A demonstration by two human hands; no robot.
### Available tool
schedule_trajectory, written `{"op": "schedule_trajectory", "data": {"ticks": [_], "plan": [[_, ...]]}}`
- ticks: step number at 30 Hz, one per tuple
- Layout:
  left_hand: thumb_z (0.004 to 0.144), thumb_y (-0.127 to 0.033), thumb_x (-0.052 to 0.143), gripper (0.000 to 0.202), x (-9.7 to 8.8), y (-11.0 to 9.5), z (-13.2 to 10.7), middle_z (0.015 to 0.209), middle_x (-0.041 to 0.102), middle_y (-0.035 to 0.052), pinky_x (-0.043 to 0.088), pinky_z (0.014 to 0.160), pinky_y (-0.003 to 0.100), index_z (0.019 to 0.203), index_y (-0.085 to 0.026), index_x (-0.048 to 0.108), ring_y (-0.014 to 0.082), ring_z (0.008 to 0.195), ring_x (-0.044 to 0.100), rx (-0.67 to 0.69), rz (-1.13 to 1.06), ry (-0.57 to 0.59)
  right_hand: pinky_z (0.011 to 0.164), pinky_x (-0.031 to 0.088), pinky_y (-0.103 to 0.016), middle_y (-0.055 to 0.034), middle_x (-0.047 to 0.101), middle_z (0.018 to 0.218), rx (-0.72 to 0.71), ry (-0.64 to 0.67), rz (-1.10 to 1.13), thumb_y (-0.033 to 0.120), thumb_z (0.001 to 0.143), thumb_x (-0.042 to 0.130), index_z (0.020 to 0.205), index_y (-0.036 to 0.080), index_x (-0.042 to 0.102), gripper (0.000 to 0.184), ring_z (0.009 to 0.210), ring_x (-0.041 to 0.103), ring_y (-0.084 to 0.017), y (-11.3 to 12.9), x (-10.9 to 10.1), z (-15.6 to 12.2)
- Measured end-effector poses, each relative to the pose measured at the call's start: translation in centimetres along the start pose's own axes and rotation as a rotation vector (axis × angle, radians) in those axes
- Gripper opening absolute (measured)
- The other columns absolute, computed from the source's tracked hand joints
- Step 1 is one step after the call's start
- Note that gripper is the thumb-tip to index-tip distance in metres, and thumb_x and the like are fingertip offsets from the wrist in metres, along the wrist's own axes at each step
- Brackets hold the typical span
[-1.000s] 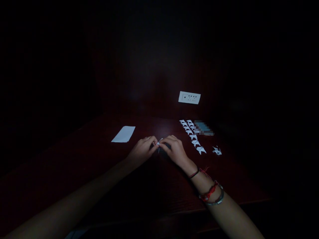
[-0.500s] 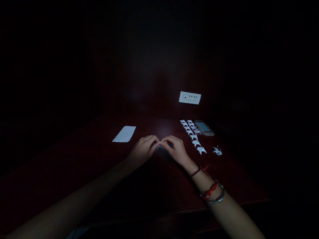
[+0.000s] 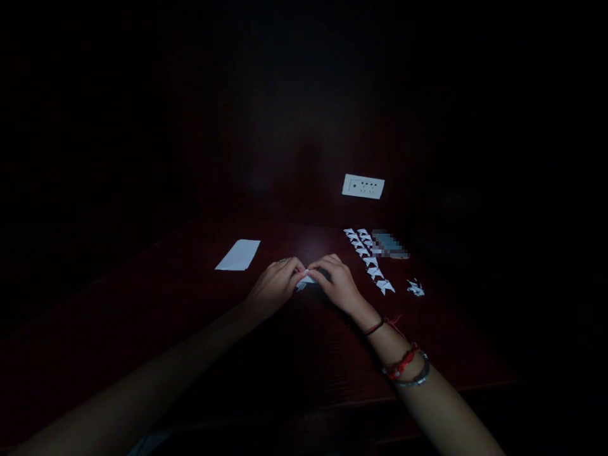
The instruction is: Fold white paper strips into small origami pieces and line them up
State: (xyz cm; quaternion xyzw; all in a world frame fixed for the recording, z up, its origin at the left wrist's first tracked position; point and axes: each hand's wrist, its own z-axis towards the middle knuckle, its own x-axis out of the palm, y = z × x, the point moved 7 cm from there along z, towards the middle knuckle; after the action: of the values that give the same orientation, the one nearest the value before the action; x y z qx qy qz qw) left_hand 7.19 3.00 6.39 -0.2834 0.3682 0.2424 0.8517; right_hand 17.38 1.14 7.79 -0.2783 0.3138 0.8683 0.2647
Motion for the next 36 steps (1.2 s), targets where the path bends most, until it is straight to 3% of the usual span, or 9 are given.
{"op": "schedule_trajectory", "data": {"ticks": [4,9,15,22,25,31,36], "plan": [[0.080,-0.030,0.040,0.014,0.0,0.3,0.0,0.075,0.052,-0.0011,0.034,0.069,0.027,0.074,-0.018,0.045,0.0145,0.074,0.049,-0.034,-0.028,-0.001,0.071,0.033,-0.025,-0.0025,0.053,0.074,0.017,-0.006,-0.044,0.023,0.078,0.042,0.072,0.016,0.053,0.014,0.074,0.044,-0.013,-0.3,0.1,0.0],[0.078,-0.029,0.040,0.012,0.5,0.7,0.0,0.075,0.054,-0.0022,0.035,0.066,0.023,0.077,-0.019,0.048,0.0123,0.072,0.050,-0.057,-0.163,0.053,0.066,0.033,-0.023,-0.0016,0.054,0.073,0.081,-0.017,-0.021,0.022,0.079,0.039,0.075,0.016,0.051,0.014,0.072,0.045,-0.012,-1.2,0.2,-0.1],[0.078,-0.028,0.039,0.016,0.6,0.5,0.1,0.071,0.054,-0.0023,0.035,0.064,0.023,0.073,-0.019,0.051,0.0123,0.069,0.050,-0.042,-0.169,0.076,0.067,0.033,-0.022,-0.0011,0.055,0.074,0.068,0.010,0.021,0.022,0.077,0.041,0.075,0.017,0.054,0.014,0.073,0.046,-0.011,-1.4,0.4,-0.2],[0.074,-0.032,0.043,0.020,1.5,1.0,-0.1,0.086,0.057,-0.0016,0.036,0.067,0.022,0.088,-0.020,0.052,0.0122,0.076,0.051,-0.102,-0.309,0.170,0.060,0.034,-0.021,-0.0017,0.055,0.068,0.232,-0.013,-0.020,0.017,0.075,0.038,0.068,0.015,0.051,0.015,0.066,0.047,-0.011,-2.8,0.4,-0.4],[0.071,-0.032,0.047,0.020,2.1,2.0,-0.2,0.080,0.057,-0.0014,0.037,0.063,0.022,0.084,-0.019,0.053,0.0125,0.071,0.052,-0.165,-0.309,0.204,0.059,0.035,-0.021,-0.0013,0.056,0.068,0.284,-0.006,0.051,0.020,0.076,0.038,0.069,0.015,0.052,0.016,0.063,0.048,-0.010,-3.4,0.6,-0.5],[0.070,-0.033,0.046,0.019,2.6,3.3,-0.4,0.071,0.057,-0.0020,0.038,0.057,0.022,0.080,-0.018,0.053,0.0130,0.066,0.053,-0.241,-0.389,0.239,0.058,0.039,-0.020,-0.0010,0.057,0.070,0.360,0.110,0.354,0.025,0.067,0.050,0.078,0.014,0.055,0.016,0.063,0.051,-0.010,-5.2,2.3,-0.9],[0.069,-0.034,0.049,0.020,2.9,2.4,-0.5,0.076,0.058,-0.0020,0.038,0.061,0.021,0.082,-0.018,0.052,0.0123,0.069,0.053,-0.181,-0.446,0.288,0.052,0.036,-0.020,0.0001,0.055,0.063,0.415,0.071,0.232,0.026,0.063,0.054,0.072,0.014,0.058,0.016,0.056,0.047,-0.009,-5.8,2.1,-1.2]]}}
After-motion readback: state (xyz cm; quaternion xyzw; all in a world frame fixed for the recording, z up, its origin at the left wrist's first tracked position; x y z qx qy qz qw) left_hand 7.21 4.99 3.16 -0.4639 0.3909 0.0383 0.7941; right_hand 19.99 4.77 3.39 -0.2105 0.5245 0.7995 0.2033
